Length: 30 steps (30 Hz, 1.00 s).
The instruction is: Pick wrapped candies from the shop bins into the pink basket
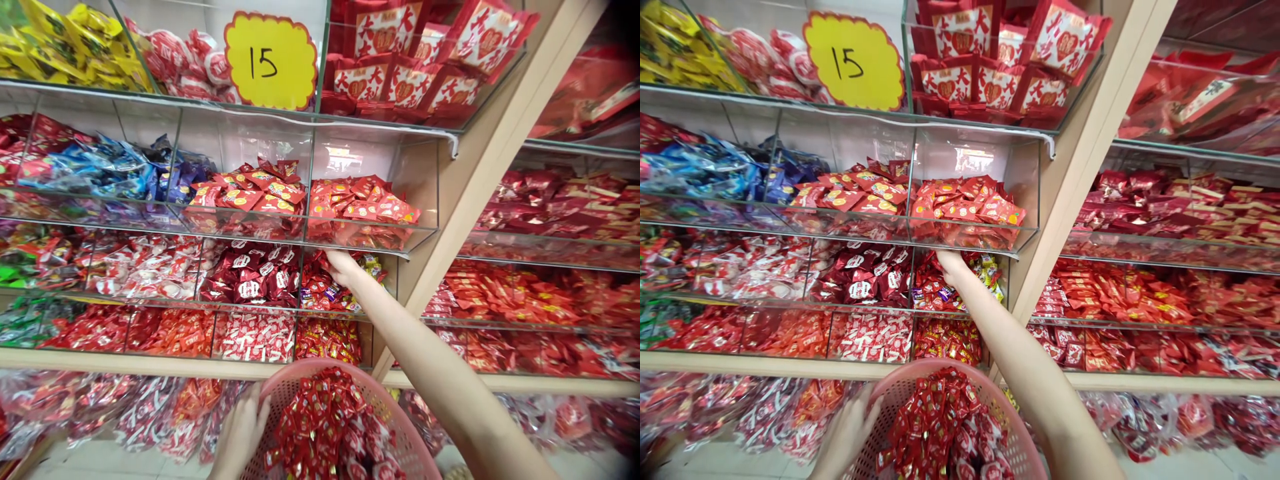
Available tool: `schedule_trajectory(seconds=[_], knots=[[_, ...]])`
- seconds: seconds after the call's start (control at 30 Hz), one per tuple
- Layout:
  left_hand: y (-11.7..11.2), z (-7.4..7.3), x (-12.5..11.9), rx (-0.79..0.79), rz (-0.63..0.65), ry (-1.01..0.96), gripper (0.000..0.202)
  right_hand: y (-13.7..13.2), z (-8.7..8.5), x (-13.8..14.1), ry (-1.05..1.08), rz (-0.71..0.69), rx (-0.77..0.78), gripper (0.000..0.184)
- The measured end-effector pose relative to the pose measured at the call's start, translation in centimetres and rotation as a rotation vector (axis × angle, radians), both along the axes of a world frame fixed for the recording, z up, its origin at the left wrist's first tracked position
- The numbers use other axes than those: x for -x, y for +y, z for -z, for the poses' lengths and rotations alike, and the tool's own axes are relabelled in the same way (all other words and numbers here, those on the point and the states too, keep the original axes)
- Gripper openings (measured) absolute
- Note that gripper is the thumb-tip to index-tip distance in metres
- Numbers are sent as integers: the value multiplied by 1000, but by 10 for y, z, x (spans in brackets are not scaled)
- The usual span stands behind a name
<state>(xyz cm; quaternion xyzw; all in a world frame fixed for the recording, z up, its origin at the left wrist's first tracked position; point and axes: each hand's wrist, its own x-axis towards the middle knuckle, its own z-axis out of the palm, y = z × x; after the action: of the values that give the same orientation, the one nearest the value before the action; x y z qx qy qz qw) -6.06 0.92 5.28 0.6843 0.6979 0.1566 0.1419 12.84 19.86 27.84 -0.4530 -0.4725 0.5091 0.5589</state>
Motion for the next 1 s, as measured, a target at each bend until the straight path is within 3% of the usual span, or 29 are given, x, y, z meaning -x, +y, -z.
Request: schedule_trajectory(seconds=[0.07,0.23,0.33,0.47,0.57,0.63,0.73,0.83,1.0], knots=[[0,2,0,-16,-3,7,40,-10,-6,-6,97,-38,112,1],[0,3,0,-24,6,25,41,-61,2,-25,404,-281,232,12],[0,2,-1,-5,-14,53,42,-104,25,-35,536,-345,248,9],[-1,1,-2,4,-10,69,41,-155,73,-45,693,-413,389,14],[-1,0,-2,6,-1,76,40,-180,117,-51,716,-356,518,14],[-1,-1,-3,17,-8,83,40,-190,145,-57,667,-225,552,12],[0,-2,-4,25,-17,100,41,-200,177,-67,529,-8,546,28],[1,-2,-4,16,-13,114,40,-207,195,-75,413,77,541,43],[0,1,-4,20,-9,121,40,-212,209,-73,350,106,571,66]])
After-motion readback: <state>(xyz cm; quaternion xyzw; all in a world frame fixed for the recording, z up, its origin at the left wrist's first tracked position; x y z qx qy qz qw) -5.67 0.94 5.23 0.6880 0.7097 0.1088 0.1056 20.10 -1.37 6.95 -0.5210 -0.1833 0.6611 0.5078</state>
